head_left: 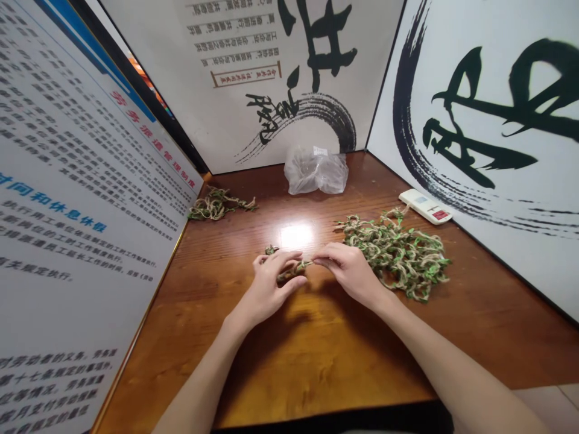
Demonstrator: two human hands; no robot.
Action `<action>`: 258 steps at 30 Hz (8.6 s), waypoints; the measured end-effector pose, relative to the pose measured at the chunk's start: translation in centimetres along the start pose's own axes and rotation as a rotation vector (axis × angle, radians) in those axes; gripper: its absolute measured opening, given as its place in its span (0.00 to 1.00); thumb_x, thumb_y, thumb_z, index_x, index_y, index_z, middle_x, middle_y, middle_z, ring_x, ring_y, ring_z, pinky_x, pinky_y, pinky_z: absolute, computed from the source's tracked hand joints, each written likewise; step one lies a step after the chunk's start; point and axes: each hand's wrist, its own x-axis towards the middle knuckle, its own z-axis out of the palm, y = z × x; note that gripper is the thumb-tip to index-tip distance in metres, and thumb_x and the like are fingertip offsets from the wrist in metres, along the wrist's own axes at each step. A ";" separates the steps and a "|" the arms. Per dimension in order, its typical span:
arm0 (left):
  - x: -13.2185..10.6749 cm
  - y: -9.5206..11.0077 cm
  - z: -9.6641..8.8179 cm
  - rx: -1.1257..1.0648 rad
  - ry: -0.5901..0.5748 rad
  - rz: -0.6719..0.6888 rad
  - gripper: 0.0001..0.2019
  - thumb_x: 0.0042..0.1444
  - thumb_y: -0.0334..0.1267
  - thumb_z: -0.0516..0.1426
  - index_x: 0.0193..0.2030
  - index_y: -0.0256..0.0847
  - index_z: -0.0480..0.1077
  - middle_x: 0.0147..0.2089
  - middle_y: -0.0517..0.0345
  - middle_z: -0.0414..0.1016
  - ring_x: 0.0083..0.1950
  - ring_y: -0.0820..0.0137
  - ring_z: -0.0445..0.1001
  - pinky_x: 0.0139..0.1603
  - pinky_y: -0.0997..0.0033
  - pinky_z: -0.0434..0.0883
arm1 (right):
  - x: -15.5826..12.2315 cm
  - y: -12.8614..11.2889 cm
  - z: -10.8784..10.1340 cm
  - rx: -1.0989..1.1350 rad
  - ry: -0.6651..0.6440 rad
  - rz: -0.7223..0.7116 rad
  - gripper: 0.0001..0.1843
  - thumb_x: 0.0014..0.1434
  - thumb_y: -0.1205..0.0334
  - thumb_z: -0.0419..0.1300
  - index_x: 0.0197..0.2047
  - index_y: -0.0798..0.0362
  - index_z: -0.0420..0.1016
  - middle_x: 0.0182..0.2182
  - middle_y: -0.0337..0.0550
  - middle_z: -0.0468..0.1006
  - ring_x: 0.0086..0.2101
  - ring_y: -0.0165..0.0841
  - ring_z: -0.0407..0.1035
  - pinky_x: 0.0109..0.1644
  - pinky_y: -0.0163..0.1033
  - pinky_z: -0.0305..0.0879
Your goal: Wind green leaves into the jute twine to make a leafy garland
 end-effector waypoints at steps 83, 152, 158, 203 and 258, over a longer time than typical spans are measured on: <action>0.5 1.1 1.8 -0.722 0.284 -0.212 0.09 0.50 0.35 0.62 0.36 0.37 0.66 0.35 0.54 0.77 0.39 0.69 0.79 0.38 0.75 0.74 | 0.3 -1.6 0.5 0.398 -0.049 0.463 0.10 0.52 0.58 0.62 0.28 0.55 0.80 0.27 0.43 0.81 0.31 0.34 0.74 0.39 0.37 0.66; 0.5 0.8 2.0 -0.359 0.096 -0.051 0.09 0.53 0.40 0.63 0.34 0.37 0.69 0.33 0.58 0.68 0.34 0.73 0.66 0.35 0.74 0.64 | -0.4 -1.9 1.3 0.051 0.154 0.215 0.06 0.56 0.66 0.61 0.33 0.54 0.81 0.31 0.42 0.81 0.32 0.34 0.74 0.38 0.36 0.65; 0.0 1.6 1.3 -0.378 0.228 0.245 0.05 0.59 0.33 0.58 0.40 0.44 0.76 0.36 0.57 0.66 0.39 0.73 0.68 0.41 0.75 0.67 | -0.3 -1.4 1.1 0.015 0.224 0.372 0.08 0.56 0.64 0.59 0.33 0.52 0.82 0.31 0.41 0.82 0.30 0.34 0.74 0.36 0.36 0.67; -0.3 3.1 1.2 -0.637 0.604 0.033 0.11 0.55 0.35 0.61 0.26 0.39 0.64 0.37 0.53 0.80 0.41 0.66 0.77 0.41 0.66 0.73 | -0.1 -1.1 0.6 -0.033 0.265 0.410 0.12 0.56 0.61 0.59 0.24 0.52 0.79 0.23 0.38 0.79 0.25 0.33 0.72 0.33 0.36 0.63; 0.4 -1.3 -0.7 0.181 0.374 0.289 0.06 0.63 0.33 0.55 0.43 0.38 0.72 0.40 0.56 0.76 0.40 0.72 0.72 0.42 0.71 0.68 | 0.0 0.2 -0.9 -0.379 0.035 0.022 0.08 0.60 0.69 0.60 0.44 0.53 0.76 0.36 0.44 0.80 0.38 0.36 0.73 0.50 0.44 0.61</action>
